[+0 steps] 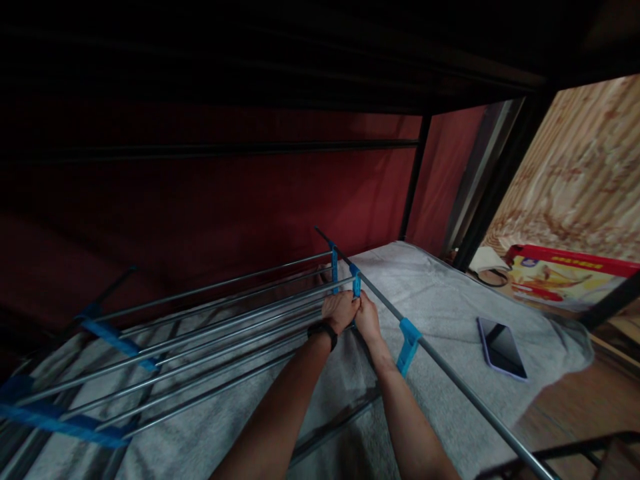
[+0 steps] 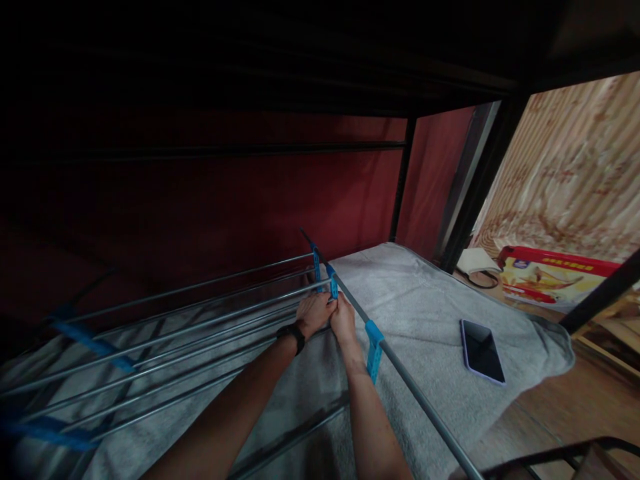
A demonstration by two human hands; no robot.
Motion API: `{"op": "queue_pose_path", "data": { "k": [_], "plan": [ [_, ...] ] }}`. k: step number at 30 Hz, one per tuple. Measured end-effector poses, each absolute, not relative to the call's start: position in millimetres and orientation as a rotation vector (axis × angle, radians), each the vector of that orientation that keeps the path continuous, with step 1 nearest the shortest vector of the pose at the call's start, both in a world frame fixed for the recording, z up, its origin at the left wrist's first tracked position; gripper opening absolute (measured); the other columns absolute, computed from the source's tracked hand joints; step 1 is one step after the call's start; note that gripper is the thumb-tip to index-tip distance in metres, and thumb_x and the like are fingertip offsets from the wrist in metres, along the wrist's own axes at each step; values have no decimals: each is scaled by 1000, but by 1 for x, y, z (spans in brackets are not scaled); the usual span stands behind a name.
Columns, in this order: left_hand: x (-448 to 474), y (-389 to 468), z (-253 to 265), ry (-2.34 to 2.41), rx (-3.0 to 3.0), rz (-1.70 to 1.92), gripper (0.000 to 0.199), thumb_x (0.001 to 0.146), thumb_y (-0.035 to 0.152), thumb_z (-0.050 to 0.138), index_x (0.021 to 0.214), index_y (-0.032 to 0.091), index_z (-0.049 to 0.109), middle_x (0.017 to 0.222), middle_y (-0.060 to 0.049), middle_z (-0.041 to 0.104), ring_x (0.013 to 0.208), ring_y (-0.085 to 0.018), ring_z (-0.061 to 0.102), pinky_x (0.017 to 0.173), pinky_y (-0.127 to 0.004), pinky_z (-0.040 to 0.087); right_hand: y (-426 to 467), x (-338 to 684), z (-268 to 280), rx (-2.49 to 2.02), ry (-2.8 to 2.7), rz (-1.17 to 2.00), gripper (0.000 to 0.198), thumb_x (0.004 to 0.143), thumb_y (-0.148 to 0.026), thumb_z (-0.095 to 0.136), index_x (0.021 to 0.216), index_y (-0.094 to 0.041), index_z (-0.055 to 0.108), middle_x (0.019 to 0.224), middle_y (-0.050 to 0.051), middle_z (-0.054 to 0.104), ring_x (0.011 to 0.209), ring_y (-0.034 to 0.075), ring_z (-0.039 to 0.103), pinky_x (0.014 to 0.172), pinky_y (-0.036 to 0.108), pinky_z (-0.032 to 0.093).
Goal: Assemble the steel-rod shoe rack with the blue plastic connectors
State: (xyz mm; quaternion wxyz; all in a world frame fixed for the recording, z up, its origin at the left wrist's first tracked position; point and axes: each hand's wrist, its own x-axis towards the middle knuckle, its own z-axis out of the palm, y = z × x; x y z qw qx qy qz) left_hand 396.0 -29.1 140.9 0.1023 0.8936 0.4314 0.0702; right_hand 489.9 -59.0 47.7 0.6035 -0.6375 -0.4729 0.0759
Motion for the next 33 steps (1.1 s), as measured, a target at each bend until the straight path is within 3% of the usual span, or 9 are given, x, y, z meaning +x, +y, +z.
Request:
{"op": "queue_pose_path", "data": {
  "k": [20,33],
  "plan": [
    [391,-16,136,1170,2615,193,31,102,40,47,109,24,73,114,-9,77,110,-24,71,91,-32,51,-63,487,47,-1597,-1093,120,30,86,-21,40,102,-21,64,91,10,73,76,22,64,71,31,50],
    [390,-9,136,1163,2515,251,24,96,30,56,110,22,73,116,-8,76,113,-22,69,92,-29,49,-64,484,47,-1594,-1101,148,33,87,-19,43,111,-20,65,103,10,74,91,21,67,85,31,53]
  ]
}}
